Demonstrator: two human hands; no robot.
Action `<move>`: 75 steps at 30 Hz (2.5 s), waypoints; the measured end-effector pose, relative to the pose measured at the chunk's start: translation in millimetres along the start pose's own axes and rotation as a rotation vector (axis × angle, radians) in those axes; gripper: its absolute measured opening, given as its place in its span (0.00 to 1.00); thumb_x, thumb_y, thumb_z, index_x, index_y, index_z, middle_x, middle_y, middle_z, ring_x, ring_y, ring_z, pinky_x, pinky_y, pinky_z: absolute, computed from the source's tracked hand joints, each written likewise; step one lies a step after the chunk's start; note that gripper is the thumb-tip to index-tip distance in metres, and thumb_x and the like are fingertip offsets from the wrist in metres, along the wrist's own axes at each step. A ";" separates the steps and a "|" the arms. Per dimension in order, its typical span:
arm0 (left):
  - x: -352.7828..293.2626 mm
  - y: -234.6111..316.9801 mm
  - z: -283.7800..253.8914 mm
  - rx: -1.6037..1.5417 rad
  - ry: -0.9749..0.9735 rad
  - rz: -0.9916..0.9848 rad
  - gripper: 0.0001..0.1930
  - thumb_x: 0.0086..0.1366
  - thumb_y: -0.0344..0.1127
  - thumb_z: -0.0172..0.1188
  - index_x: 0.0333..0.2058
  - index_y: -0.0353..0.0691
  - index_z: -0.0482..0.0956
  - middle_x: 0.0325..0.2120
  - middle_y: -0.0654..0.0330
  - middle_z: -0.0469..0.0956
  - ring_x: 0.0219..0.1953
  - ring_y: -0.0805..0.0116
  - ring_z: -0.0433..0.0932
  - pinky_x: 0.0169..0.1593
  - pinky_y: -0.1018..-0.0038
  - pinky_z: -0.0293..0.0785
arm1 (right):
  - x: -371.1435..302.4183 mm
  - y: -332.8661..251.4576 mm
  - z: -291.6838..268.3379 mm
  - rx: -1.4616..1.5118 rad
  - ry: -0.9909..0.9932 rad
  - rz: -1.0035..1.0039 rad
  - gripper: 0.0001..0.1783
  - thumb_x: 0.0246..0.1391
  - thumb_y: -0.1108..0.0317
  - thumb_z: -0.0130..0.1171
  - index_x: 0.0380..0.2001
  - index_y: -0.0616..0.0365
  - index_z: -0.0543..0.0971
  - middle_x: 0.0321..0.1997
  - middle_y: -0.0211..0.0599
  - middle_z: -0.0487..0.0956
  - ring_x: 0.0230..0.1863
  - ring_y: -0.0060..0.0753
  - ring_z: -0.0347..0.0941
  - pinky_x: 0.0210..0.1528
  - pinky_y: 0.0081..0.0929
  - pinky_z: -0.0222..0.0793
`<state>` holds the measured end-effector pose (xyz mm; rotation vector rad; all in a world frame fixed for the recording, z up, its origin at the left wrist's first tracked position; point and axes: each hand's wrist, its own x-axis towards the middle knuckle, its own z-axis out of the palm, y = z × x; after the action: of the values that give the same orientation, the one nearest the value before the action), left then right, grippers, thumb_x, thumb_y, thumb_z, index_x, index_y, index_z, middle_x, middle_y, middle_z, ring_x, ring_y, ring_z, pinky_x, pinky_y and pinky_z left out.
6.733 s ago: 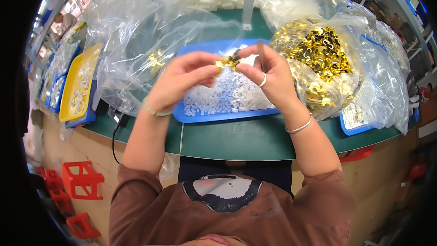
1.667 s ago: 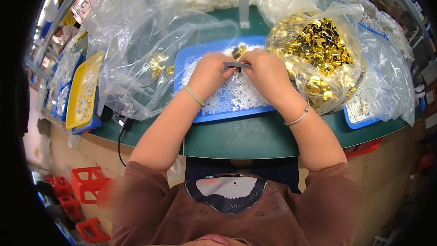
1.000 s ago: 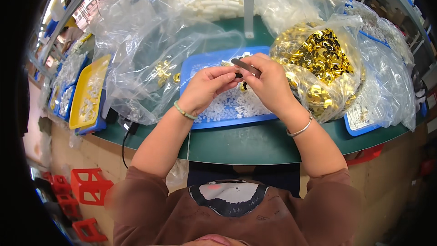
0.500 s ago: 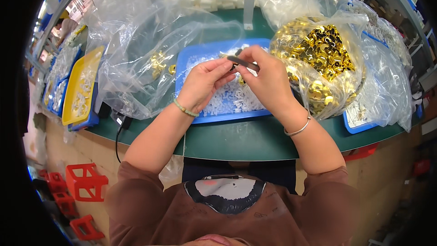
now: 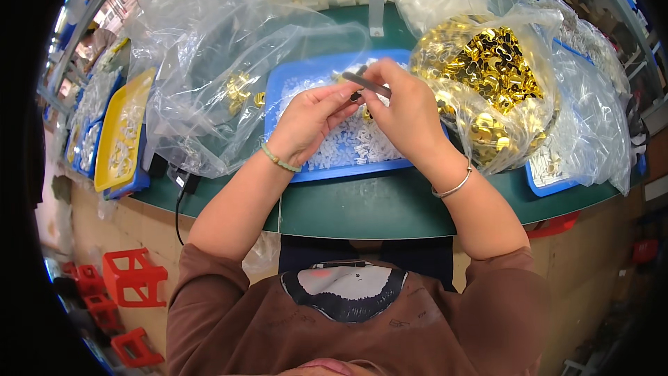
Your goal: The person uses tweezers to pick up small white plastic pieces and insert them into small gold-colored metal rings. The person handles the components one at a time, manipulating them over a blue tray filled with white pieces. The assembled items are placed into a plastic bag containing similar gold-colored components.
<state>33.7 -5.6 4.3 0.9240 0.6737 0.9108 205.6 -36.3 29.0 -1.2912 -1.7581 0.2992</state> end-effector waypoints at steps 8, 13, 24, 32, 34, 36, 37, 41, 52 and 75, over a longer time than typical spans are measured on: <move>-0.1 -0.6 -1.0 -0.017 -0.030 0.016 0.15 0.69 0.33 0.56 0.49 0.29 0.78 0.44 0.56 0.80 0.45 0.72 0.79 0.52 0.79 0.75 | 0.8 -2.0 -2.0 -0.032 -0.053 0.022 0.09 0.50 0.73 0.62 0.35 0.58 0.75 0.32 0.44 0.82 0.35 0.48 0.80 0.36 0.36 0.73; 0.1 -1.5 -3.7 -0.018 -0.028 -0.017 0.15 0.69 0.33 0.56 0.49 0.29 0.78 0.44 0.56 0.80 0.45 0.73 0.78 0.53 0.79 0.75 | -0.8 -1.4 2.7 -0.052 -0.028 0.006 0.10 0.49 0.73 0.62 0.35 0.57 0.75 0.32 0.43 0.82 0.35 0.47 0.80 0.36 0.35 0.73; 1.1 -1.7 -3.4 -0.035 -0.033 -0.009 0.14 0.69 0.32 0.56 0.48 0.28 0.78 0.44 0.56 0.79 0.45 0.73 0.78 0.54 0.78 0.75 | -3.2 -2.2 8.8 -0.060 0.020 -0.029 0.08 0.47 0.74 0.61 0.32 0.57 0.74 0.31 0.42 0.79 0.33 0.47 0.78 0.33 0.36 0.71; 3.3 -7.3 -5.3 0.100 -0.054 0.080 0.15 0.64 0.28 0.58 0.48 0.29 0.79 0.42 0.58 0.80 0.43 0.74 0.77 0.49 0.79 0.73 | -3.9 -6.1 11.8 -0.149 0.074 -0.104 0.09 0.46 0.74 0.62 0.32 0.57 0.74 0.30 0.41 0.78 0.32 0.48 0.77 0.32 0.37 0.70; 4.1 -9.8 -4.4 0.138 -0.053 0.129 0.15 0.63 0.27 0.58 0.48 0.29 0.79 0.42 0.58 0.80 0.43 0.75 0.77 0.49 0.79 0.73 | -4.0 -6.3 13.4 -0.159 0.089 -0.110 0.09 0.46 0.74 0.63 0.32 0.57 0.74 0.30 0.42 0.78 0.32 0.48 0.77 0.32 0.37 0.71; 4.1 -10.4 -2.5 0.174 -0.046 0.152 0.15 0.64 0.27 0.57 0.49 0.29 0.78 0.43 0.57 0.80 0.44 0.73 0.78 0.50 0.78 0.73 | -4.1 -3.5 14.8 -0.152 0.108 -0.112 0.11 0.46 0.73 0.63 0.33 0.58 0.74 0.30 0.42 0.78 0.32 0.49 0.77 0.32 0.38 0.71; 3.4 -9.9 -1.7 0.191 -0.036 0.151 0.15 0.65 0.27 0.56 0.49 0.29 0.77 0.44 0.56 0.80 0.45 0.72 0.78 0.53 0.76 0.73 | -3.6 -4.3 15.0 -0.145 0.134 -0.104 0.11 0.46 0.73 0.63 0.34 0.58 0.74 0.31 0.42 0.78 0.32 0.47 0.77 0.32 0.37 0.71; -0.2 -7.6 2.1 0.139 -0.019 0.191 0.15 0.66 0.28 0.56 0.50 0.29 0.77 0.44 0.55 0.80 0.46 0.71 0.79 0.55 0.75 0.74 | -2.9 -1.8 17.1 0.003 0.068 0.063 0.13 0.47 0.73 0.63 0.36 0.60 0.72 0.32 0.44 0.77 0.30 0.41 0.75 0.31 0.34 0.69; 0.1 -4.3 2.3 0.134 0.036 0.142 0.15 0.65 0.25 0.56 0.49 0.28 0.78 0.43 0.55 0.80 0.45 0.71 0.79 0.52 0.78 0.76 | -0.8 4.3 6.6 0.198 0.053 0.043 0.08 0.54 0.73 0.57 0.38 0.63 0.76 0.31 0.40 0.74 0.27 0.33 0.70 0.31 0.27 0.67; 4.1 0.8 -7.9 -0.187 0.182 0.129 0.15 0.66 0.27 0.56 0.50 0.26 0.73 0.45 0.52 0.79 0.49 0.67 0.78 0.56 0.76 0.75 | 1.5 -1.4 -3.5 0.567 -0.108 0.144 0.09 0.59 0.72 0.60 0.41 0.65 0.79 0.37 0.33 0.80 0.41 0.23 0.78 0.45 0.22 0.74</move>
<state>28.9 1.1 1.0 0.7289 0.6761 1.1626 207.4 -36.7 32.6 -0.9960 -1.5115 0.8929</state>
